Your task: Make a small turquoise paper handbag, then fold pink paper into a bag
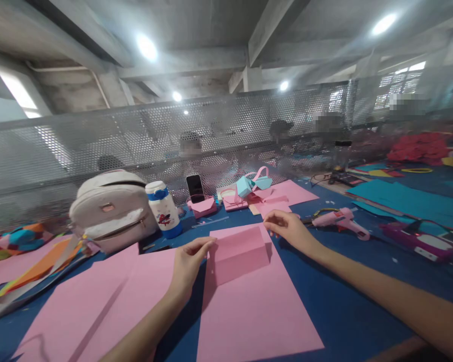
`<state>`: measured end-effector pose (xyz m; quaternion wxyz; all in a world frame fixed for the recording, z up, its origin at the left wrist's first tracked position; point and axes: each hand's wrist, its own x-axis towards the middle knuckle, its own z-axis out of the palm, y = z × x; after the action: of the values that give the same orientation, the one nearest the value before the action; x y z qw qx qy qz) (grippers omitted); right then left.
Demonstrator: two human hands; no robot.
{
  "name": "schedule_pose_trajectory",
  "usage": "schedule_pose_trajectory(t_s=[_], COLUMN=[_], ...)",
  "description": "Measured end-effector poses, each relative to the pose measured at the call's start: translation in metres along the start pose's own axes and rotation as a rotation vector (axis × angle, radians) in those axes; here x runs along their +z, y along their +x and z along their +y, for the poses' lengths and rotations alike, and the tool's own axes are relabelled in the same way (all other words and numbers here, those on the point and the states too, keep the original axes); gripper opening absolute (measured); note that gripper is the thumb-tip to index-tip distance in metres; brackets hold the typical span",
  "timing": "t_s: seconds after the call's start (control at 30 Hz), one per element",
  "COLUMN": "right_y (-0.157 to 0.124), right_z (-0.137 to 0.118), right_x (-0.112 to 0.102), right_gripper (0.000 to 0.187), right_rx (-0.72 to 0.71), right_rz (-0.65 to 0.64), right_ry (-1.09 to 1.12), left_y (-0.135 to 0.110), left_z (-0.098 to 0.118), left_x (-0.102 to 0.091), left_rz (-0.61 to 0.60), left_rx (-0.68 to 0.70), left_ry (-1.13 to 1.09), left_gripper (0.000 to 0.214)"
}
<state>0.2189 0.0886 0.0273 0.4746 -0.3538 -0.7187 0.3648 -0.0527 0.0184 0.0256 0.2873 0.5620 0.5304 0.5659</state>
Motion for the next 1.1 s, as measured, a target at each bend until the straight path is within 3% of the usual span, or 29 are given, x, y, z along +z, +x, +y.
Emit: schedule_pose_trajectory(t_s=[0.13,0.37,0.77,1.1], right_y=[-0.005,-0.008,-0.008,-0.013], right_z=[0.006,0.008,0.019,0.009], right_x=[0.004,0.005,0.01,0.011], right_gripper=[0.032,0.021,0.045,0.041], right_rx=[0.063,0.08,0.218,0.081], right_rz=[-0.048,-0.038,-0.115,-0.044], right_ry=[0.046,0.045,0.162,0.152], left_y=[0.0,-0.003,-0.003,-0.003], left_z=[-0.003,-0.004,-0.007,-0.006], left_x=[0.001,0.005,0.005,0.007], left_rz=[-0.006,-0.014,0.009,-0.072], left_rx=[0.005,0.022,0.037,0.187], left_ry=[-0.005,-0.005,-0.007,0.009], left_gripper=[0.027,0.025,0.024,0.016])
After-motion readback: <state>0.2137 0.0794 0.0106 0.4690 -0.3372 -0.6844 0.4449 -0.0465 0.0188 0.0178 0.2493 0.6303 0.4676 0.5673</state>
